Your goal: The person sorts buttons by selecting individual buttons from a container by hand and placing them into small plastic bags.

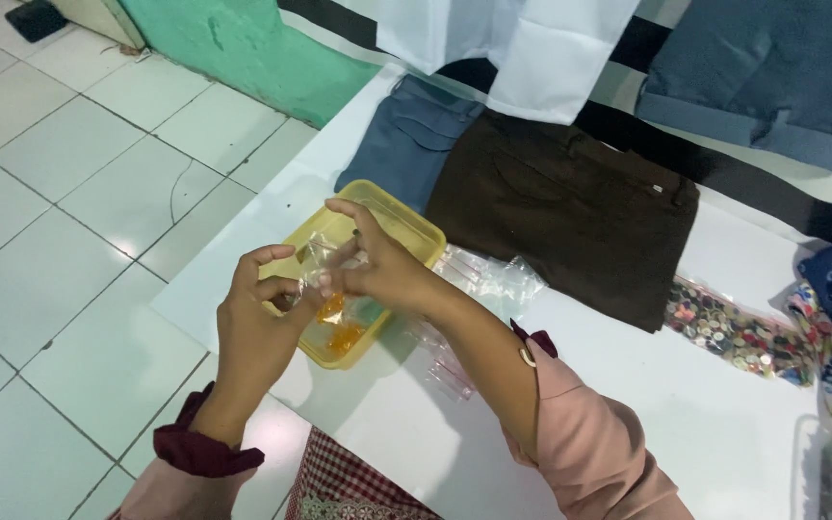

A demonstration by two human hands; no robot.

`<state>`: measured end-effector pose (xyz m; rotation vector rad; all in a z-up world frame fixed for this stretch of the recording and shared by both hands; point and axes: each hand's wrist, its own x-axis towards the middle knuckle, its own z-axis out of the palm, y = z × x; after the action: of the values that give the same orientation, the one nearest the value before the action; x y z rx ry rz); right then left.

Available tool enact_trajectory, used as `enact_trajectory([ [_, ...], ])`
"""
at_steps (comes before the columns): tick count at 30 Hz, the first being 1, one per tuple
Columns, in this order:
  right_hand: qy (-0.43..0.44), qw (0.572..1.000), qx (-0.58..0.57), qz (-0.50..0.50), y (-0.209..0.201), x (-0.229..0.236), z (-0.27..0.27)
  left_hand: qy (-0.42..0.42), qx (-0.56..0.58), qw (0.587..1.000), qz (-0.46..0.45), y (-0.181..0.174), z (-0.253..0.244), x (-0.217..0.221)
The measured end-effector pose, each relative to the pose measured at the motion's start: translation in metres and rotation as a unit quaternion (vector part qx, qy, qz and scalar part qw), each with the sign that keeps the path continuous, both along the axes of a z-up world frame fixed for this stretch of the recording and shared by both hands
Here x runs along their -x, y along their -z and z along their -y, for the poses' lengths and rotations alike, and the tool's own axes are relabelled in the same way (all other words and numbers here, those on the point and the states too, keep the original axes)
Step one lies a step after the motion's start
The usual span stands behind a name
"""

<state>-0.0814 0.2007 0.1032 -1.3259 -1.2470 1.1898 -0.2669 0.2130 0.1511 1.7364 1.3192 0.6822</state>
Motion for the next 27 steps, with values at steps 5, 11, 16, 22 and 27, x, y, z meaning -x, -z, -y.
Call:
enact_trajectory([
  [5, 0.007, 0.998, 0.052, -0.046, 0.009, -0.001, -0.012, 0.01, -0.086, 0.995, -0.043, 0.023, -0.008, 0.01],
  [11, -0.136, 0.981, 0.069, 0.124, -0.014, 0.017, -0.013, 0.023, -0.263, 0.959, -0.1, 0.035, -0.017, 0.022],
  [16, -0.138, 0.951, 0.053, 0.273, 0.005, 0.029, -0.023, 0.038, -0.33, 0.938, -0.097, 0.053, -0.027, 0.026],
  [22, -0.079, 0.96, 0.045, 0.267, 0.019, 0.021, -0.028, 0.056, -0.351, 0.93, -0.089, 0.055, -0.028, 0.026],
  [27, -0.133, 0.947, 0.064, 0.286, -0.005, 0.02, -0.021, 0.072, -0.36, 0.928, -0.067, 0.052, -0.027, 0.025],
])
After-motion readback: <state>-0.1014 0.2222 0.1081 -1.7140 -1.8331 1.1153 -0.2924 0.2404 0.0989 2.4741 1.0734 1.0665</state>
